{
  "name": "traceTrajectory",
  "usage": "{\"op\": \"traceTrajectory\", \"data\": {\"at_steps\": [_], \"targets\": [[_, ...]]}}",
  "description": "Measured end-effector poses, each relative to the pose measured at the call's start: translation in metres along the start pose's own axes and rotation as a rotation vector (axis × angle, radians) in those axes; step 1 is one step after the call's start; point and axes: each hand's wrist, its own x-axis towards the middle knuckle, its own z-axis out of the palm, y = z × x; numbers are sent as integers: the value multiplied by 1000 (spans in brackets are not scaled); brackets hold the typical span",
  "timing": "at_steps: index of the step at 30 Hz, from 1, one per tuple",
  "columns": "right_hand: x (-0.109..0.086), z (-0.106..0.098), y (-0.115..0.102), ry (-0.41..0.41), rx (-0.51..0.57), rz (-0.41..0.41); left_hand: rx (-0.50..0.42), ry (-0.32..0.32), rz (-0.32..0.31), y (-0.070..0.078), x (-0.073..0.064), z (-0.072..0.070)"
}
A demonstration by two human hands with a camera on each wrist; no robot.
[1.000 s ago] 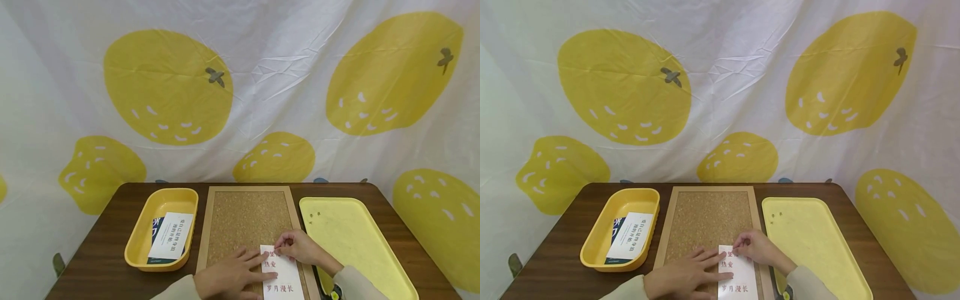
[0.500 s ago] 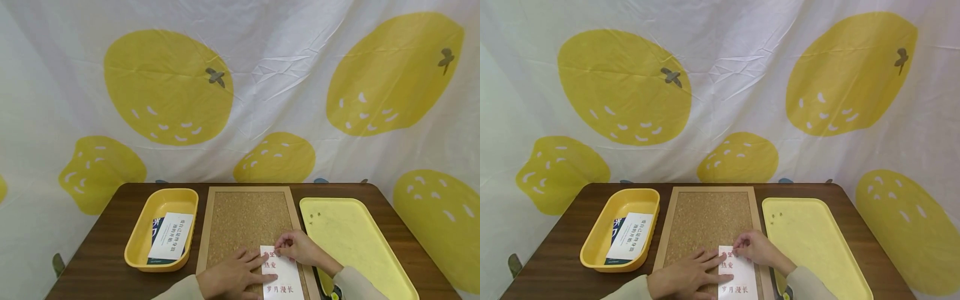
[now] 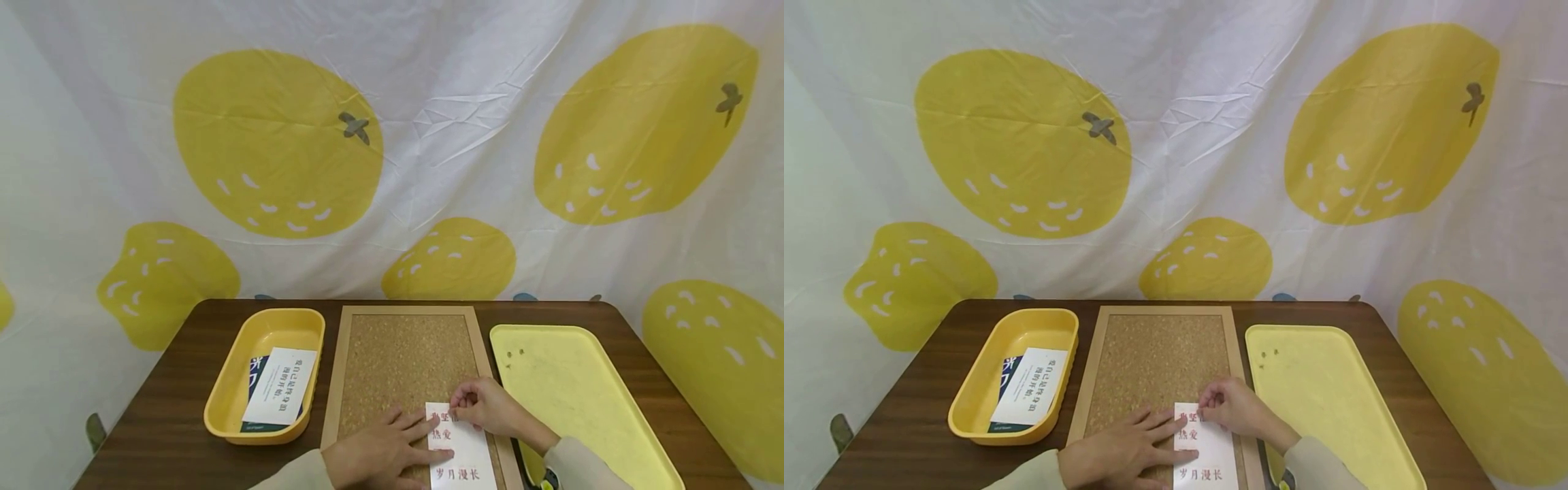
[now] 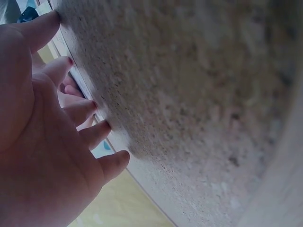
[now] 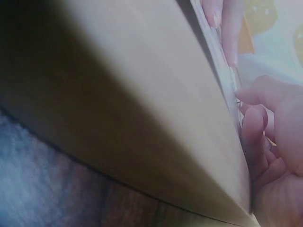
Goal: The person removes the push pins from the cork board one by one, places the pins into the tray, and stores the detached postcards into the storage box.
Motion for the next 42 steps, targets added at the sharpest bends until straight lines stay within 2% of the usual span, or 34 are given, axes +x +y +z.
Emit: {"op": "traceTrajectory", "data": {"at_steps": [7,15,25,34,42], "targets": [[1,0,0,3,-24,0,7,-8,-9,1,0,0],[1,0,1,6,-40,-1,-44,-43,-9,1,1,-3],[2,0,2,3,-37,-10,-47,-26,-7,1,1,-2],[2,0,1,3,-39,-25,-50,-40,-12,0,1,-2],[1,-1,3,24,50,-32,-45,-50,-14,-1,2,-1]]}}
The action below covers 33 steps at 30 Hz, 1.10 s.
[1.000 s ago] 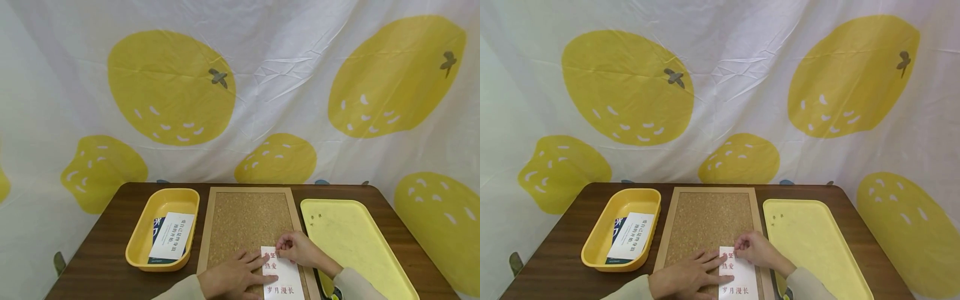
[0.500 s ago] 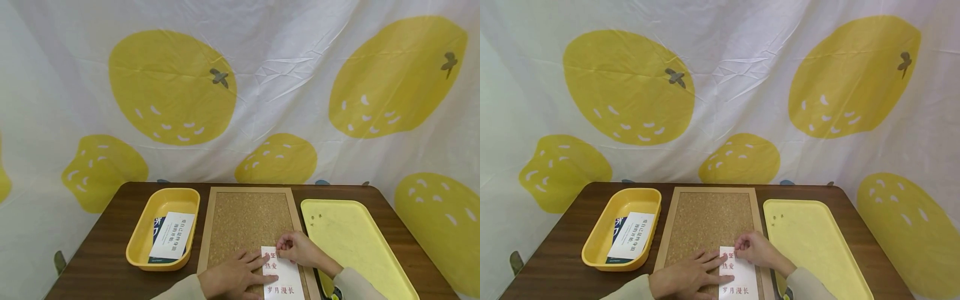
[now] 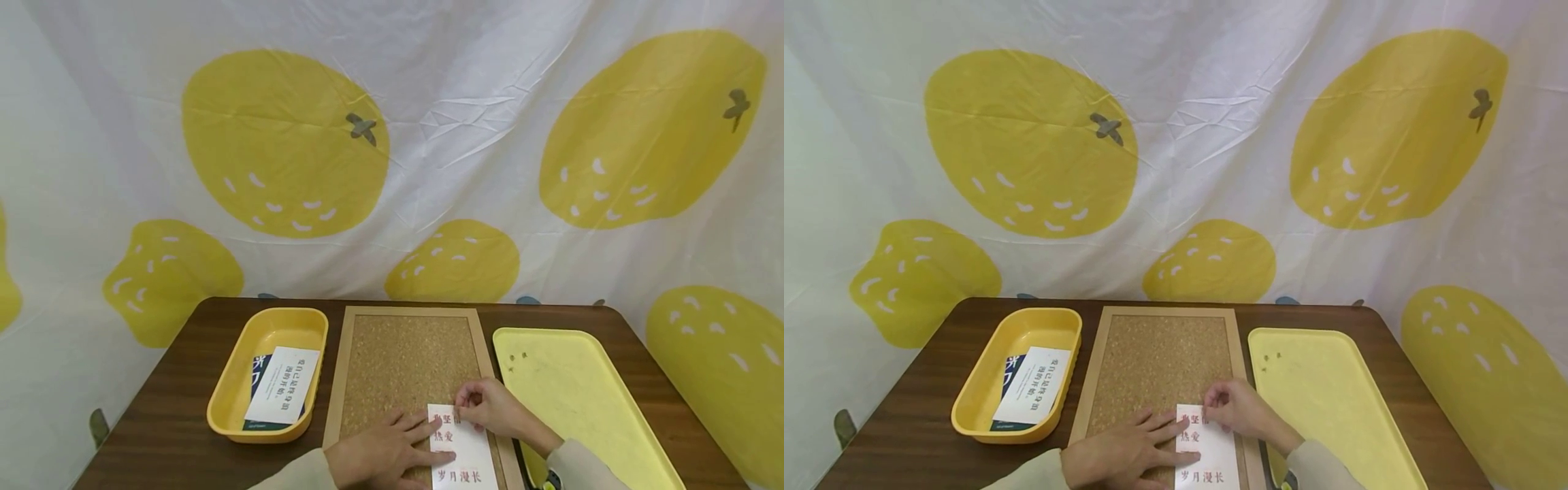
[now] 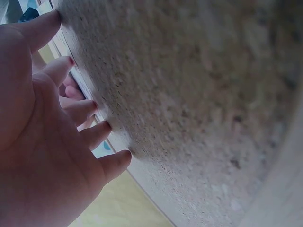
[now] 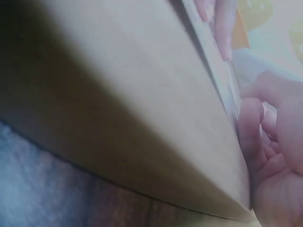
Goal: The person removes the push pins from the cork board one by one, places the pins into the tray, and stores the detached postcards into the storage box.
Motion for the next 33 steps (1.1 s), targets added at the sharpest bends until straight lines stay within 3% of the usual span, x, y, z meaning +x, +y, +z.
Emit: {"op": "traceTrajectory", "data": {"at_steps": [14,21,33], "targets": [[-3,-2,-3,7,54,21,33,7,-7,2,-1,-1],[-4,-6,-5,36,94,14,0,-15,-13,2,-1,-3],[-3,-20,-4,78,345,127,-70,-58,-28,1,3,-3]]}}
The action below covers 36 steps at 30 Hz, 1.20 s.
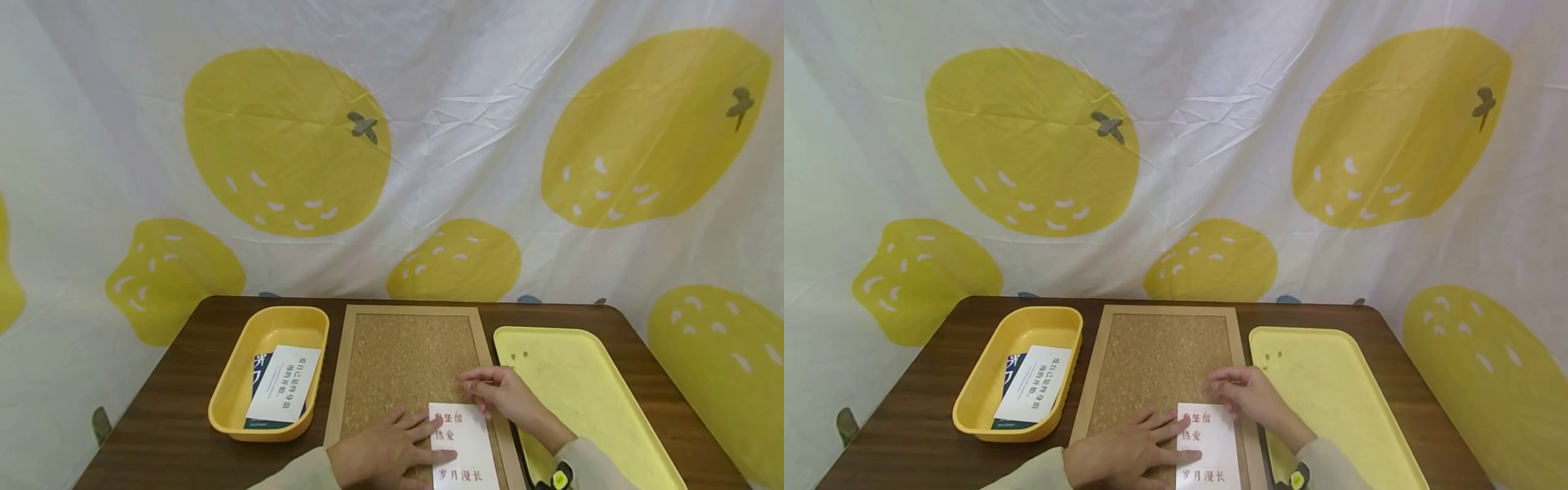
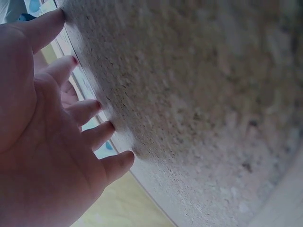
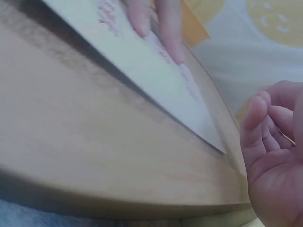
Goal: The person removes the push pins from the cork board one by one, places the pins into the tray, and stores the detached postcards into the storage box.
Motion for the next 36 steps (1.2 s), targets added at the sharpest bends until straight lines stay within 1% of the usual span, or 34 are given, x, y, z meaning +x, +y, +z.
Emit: {"op": "traceTrajectory", "data": {"at_steps": [3,8,13,22,30,36], "targets": [[0,-5,0,12,41,-19,6,-1,-2,0,1,0],[-1,-14,0,24,101,-62,28,18,3,0,0,2],[-4,-23,1,40,145,-77,21,28,10,0,-1,2],[-9,-39,1,114,108,-78,-6,19,1,-1,0,1],[-18,-60,7,153,70,-81,-34,2,2,-2,0,2],[-24,-72,12,190,42,-81,-29,-2,9,-2,-1,1]]}}
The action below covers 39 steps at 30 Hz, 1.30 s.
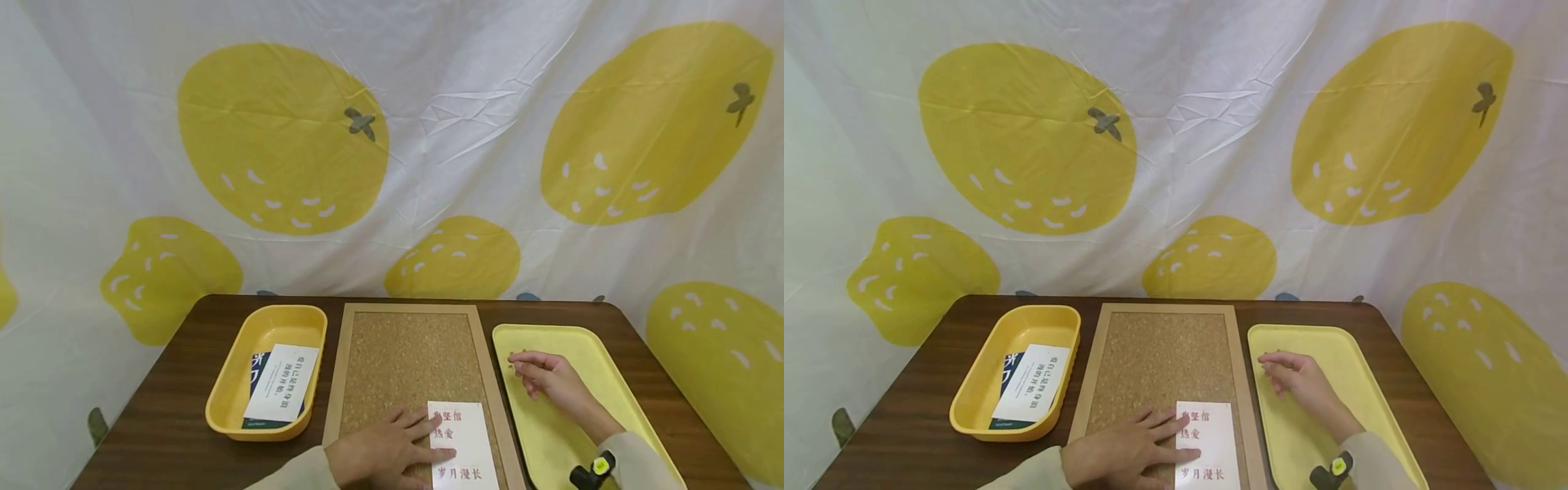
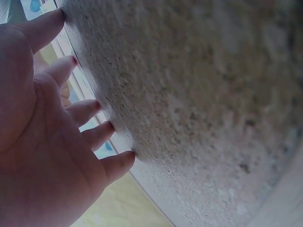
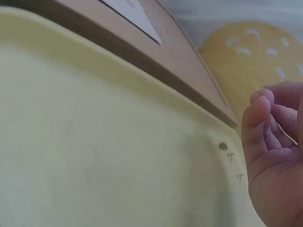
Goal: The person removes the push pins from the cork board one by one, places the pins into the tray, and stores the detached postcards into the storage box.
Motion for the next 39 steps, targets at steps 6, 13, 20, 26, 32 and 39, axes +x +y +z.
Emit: {"op": "traceTrajectory", "data": {"at_steps": [6,13,20,26,32,39], "targets": [[0,-9,5,44,-32,34,16,9,6,0,-2,-1],[-2,-20,10,102,-122,109,57,38,15,1,-3,-1],[-2,-31,16,157,-248,166,33,30,9,-1,-1,1],[0,-33,22,158,-445,156,-33,11,17,-2,-1,0],[2,-29,22,165,-518,140,-57,3,22,-3,0,1],[4,-25,22,164,-559,122,-31,7,15,-3,-1,1]]}}
